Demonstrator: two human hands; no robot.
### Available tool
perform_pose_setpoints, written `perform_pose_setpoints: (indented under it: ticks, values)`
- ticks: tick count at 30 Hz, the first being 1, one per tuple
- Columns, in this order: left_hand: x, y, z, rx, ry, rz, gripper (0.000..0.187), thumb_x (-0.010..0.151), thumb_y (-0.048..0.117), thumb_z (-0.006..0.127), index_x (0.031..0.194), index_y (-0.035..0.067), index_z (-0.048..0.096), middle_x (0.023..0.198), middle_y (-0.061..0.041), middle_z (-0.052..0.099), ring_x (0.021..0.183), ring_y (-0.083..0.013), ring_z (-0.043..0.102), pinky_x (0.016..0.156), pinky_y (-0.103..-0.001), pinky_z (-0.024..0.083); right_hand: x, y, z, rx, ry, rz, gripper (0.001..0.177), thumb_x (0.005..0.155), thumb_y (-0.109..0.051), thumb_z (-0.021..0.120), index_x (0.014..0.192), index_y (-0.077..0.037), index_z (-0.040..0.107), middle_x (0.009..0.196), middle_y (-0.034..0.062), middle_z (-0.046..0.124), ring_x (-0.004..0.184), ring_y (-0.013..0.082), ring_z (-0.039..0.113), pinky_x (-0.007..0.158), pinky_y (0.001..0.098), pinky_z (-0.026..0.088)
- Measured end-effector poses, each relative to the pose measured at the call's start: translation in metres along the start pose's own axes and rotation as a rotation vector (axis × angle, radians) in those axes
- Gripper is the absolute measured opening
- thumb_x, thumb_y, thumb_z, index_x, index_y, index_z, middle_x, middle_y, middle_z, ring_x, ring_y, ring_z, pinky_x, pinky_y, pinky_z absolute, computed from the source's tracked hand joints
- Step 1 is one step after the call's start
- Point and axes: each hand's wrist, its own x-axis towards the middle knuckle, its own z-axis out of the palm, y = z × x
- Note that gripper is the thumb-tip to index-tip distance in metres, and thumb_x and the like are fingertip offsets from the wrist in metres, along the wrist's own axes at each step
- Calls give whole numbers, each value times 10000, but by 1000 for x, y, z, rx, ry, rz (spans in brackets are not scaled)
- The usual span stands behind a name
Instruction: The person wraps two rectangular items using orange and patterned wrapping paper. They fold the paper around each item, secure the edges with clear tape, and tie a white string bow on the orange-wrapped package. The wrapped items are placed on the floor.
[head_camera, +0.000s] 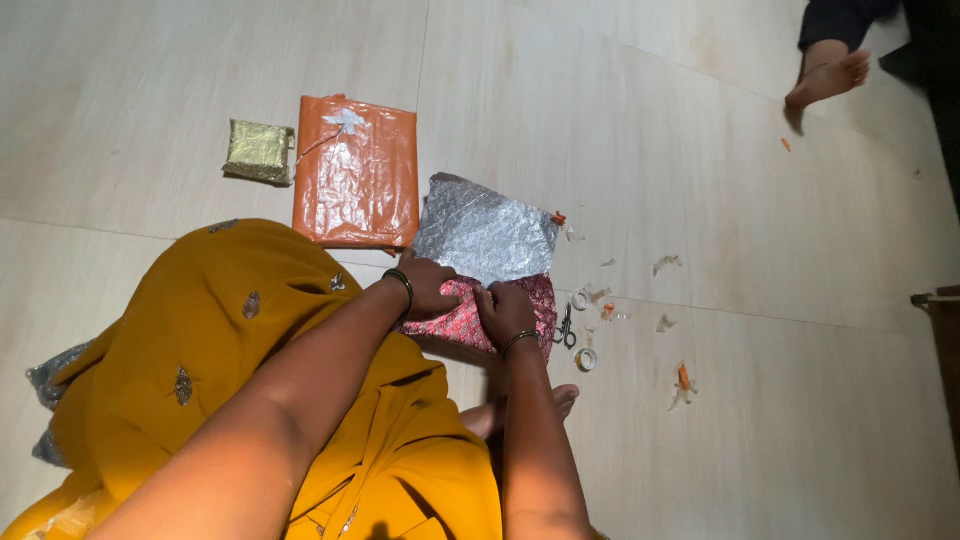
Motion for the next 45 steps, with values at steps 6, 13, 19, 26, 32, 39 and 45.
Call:
perform_pose_setpoints:
  ticks: [6, 13, 19, 26, 32, 39, 45]
  values:
    - [6, 1, -9, 62, -86, -38, 664, 778, 646, 554, 1274, 235, 717, 1225, -143, 717, 1224, -346, 626, 1121, -591, 324, -6, -15, -18, 40, -47, 144, 566, 931, -606, 557, 919, -73, 746, 944, 203, 735, 927, 413, 692, 816, 500, 533]
    - [13, -5, 3, 58, -75, -61, 781, 750, 722, 580, 1331, 210, 687, 1368, -162, 584, 1360, -354, 461, 1144, -579, 279, -9, -15, -25, 13, -86, 226, 645, 878, -677, 594, 1002, -76, 792, 984, 207, 750, 945, 392, 720, 850, 468, 562]
    - [17, -11, 6, 45, -118, -87, 813, 744, 727, 578, 1364, 210, 673, 1487, -155, 494, 1461, -350, 343, 1176, -627, 228, -8, -11, -26, -5, -120, 286, 668, 900, -688, 552, 1012, -76, 799, 1033, 217, 749, 1004, 394, 703, 903, 477, 545]
    - [18, -11, 4, 83, -138, -104, 851, 752, 783, 559, 1366, 204, 665, 1509, -153, 458, 1462, -375, 319, 1156, -663, 209, -2, 7, -9, -30, -99, 202, 741, 913, -710, 524, 975, -22, 790, 1085, 220, 717, 1108, 406, 602, 976, 471, 484]
    - [6, -2, -11, 13, -41, -81, 770, 764, 704, 639, 1318, 170, 677, 1421, -135, 542, 1420, -319, 401, 1169, -554, 241, 1, 16, -2, -30, -132, 145, 761, 924, -714, 484, 923, -21, 800, 1027, 204, 754, 1135, 406, 580, 1004, 467, 478]
    - [9, 32, 31, 225, 395, 174, 467, 935, 321, 615, 1331, 74, 635, 1457, -158, 539, 1486, -292, 374, 1262, -566, 162, 7, 35, 13, -7, -131, 120, 663, 939, -626, 525, 919, -28, 809, 1005, 200, 745, 1078, 421, 596, 991, 466, 485]
    - [-12, 65, 65, 247, 217, 260, 893, 899, 488, 622, 1580, 57, 238, 1670, -211, 145, 1553, -338, 118, 1226, -543, 66, 14, 56, 32, 48, -125, 79, 377, 922, -376, 530, 1015, -111, 781, 991, 202, 727, 951, 379, 688, 922, 460, 516]
